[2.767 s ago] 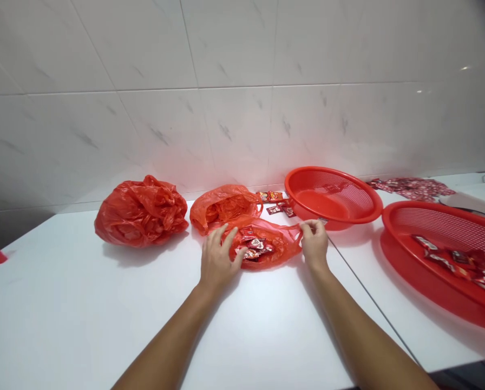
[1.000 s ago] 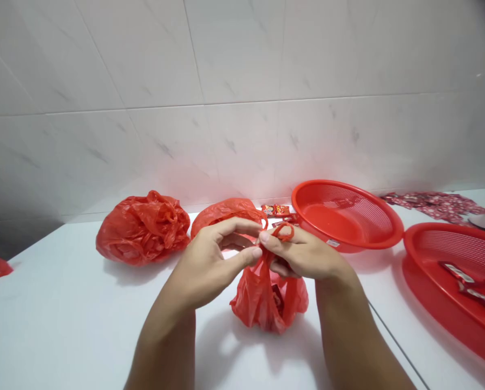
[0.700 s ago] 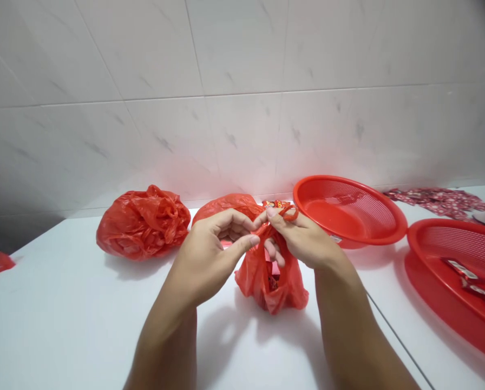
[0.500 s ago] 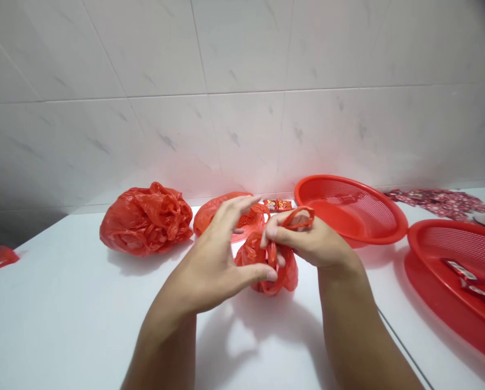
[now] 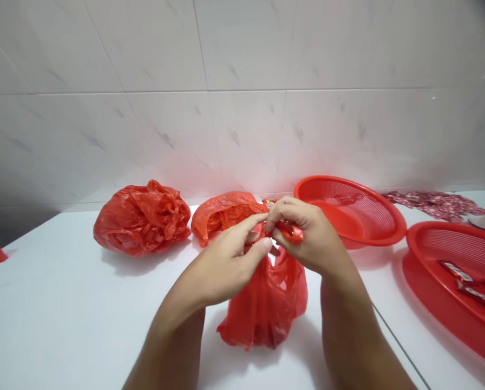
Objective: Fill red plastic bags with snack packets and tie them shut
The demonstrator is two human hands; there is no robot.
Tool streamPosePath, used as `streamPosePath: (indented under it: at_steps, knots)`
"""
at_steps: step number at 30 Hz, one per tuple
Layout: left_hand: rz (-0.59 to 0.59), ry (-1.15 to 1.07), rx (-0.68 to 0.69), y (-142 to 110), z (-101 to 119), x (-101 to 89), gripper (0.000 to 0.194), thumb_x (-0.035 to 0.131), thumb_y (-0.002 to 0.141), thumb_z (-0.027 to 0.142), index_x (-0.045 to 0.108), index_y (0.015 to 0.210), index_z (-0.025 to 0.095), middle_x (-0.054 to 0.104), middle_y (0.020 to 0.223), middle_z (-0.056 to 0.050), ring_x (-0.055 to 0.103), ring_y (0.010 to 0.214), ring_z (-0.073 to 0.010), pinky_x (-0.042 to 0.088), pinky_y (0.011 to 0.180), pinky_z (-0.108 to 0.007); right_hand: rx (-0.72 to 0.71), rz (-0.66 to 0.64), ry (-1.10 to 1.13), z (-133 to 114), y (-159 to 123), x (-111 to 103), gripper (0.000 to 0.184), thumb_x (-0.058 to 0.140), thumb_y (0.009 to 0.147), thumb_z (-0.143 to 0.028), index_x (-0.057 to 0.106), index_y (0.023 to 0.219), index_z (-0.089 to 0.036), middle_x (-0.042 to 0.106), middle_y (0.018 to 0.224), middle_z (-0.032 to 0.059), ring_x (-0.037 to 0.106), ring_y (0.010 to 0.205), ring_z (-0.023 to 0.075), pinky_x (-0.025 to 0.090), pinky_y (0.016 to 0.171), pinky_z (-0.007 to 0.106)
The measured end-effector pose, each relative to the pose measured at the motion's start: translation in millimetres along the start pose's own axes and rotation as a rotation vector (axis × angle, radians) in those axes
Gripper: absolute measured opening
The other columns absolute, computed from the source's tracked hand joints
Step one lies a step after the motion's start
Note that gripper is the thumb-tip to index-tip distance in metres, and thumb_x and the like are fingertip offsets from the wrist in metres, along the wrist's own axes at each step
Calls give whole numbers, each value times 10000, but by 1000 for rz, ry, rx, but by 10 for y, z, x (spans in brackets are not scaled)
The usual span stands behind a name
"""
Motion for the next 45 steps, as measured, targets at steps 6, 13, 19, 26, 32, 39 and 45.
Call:
streamPosePath:
  at_steps: [6, 13, 19, 26, 32, 39, 45]
  knots:
    - [100, -52, 58, 78, -42, -36, 470, 403, 1085, 489, 772, 978, 218, 743, 864, -28, 684, 831, -211, 558, 810, -335, -76, 39, 30, -3, -6, -9, 202, 688, 908, -105, 804, 951, -264, 719, 958, 11, 673, 865, 146, 524, 759, 262]
    - [383, 291, -185, 239, -373, -209, 265, 619, 973, 384, 810, 1099, 250, 815, 1144, -43, 730, 1059, -255, 530, 935, -347, 200, -73, -268, 322, 55, 82, 337, 627, 1011, -410, 737, 757, -218, 628, 662, -6, 520, 609, 131, 378, 599, 271]
    - [357, 558, -537, 413, -1115, -464, 162, 661, 872, 289, 770, 762, 242, 797, 806, -41, 714, 795, -236, 438, 671, -317, 622, -437, -381, 870, -34, 104, 383, 575, 978, -424, 582, 664, -204, 650, 691, 2, 505, 585, 131, 309, 561, 283]
    - [343, 540, -565, 374, -1258, -577, 149, 657, 848, 338, 705, 731, 259, 754, 737, -5, 670, 711, -210, 391, 614, -307, 805, -450, -365, 1187, -240, -292, 410, 571, 965, -463, 620, 658, -197, 715, 760, 23, 596, 673, 147, 420, 640, 277]
    - [335, 93, -137, 353, -596, -334, 161, 641, 918, 350, 693, 852, 213, 752, 844, -11, 685, 785, -189, 496, 698, -280, 494, -312, 108, 685, -118, -222, 395, 590, 1000, -513, 724, 804, -197, 775, 879, 68, 729, 890, 200, 473, 560, 219]
    - [211, -188, 193, 178, -98, -73, 199, 662, 994, 380, 721, 1075, 208, 758, 1059, -68, 713, 994, -203, 566, 876, -313, 309, -521, 599, 231, -48, 165, 417, 672, 984, -549, 739, 842, -163, 777, 816, 53, 764, 744, 158, 618, 673, 252]
    - [-13, -195, 41, 94, -72, 146, 726, 913, 741, 392, 581, 1379, 292, 722, 1211, -84, 700, 1122, -281, 583, 856, -351, 251, -410, 725, 126, -76, 11, 415, 695, 988, -504, 697, 767, -154, 753, 722, 56, 748, 652, 161, 625, 620, 265]
Point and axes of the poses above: each hand's wrist, its own y-axis towards the middle knuckle, its own x-axis out of the palm, z = x × y, the point moved 4 cm from there along y, towards the middle knuckle
